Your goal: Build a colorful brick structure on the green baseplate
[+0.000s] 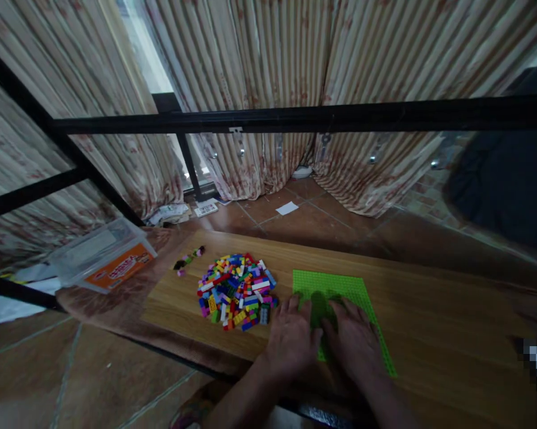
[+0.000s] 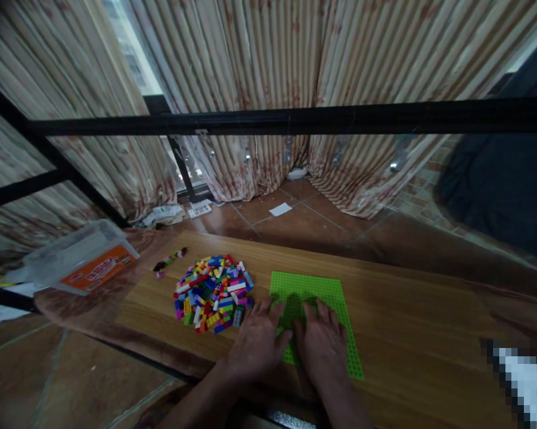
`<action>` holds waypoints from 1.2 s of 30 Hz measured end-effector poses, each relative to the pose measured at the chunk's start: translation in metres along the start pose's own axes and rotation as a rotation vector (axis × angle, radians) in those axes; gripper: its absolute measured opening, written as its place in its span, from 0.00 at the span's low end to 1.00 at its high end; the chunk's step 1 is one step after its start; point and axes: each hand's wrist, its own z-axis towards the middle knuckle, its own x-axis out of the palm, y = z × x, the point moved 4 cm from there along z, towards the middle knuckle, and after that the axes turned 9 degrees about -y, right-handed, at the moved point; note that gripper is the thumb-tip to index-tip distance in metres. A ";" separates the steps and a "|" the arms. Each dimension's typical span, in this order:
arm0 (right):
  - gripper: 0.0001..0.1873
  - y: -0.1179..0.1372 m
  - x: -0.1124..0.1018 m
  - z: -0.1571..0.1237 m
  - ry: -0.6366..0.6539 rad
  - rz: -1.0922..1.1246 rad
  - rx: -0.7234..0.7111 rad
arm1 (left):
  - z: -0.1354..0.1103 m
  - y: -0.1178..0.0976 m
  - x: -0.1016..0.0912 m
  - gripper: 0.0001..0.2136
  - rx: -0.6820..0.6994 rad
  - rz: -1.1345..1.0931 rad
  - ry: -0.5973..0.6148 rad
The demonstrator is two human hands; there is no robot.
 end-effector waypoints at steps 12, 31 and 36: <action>0.12 0.057 -0.003 0.006 -0.090 0.556 -0.173 | 0.024 0.095 -0.088 0.13 -0.358 -0.075 -0.340; 0.08 0.119 0.018 -0.017 -0.041 0.454 -0.414 | 0.021 0.120 -0.096 0.12 -0.362 -0.106 -0.268; 0.08 0.112 0.023 -0.018 -0.072 0.435 -0.457 | 0.021 0.112 -0.090 0.12 -0.366 -0.083 -0.209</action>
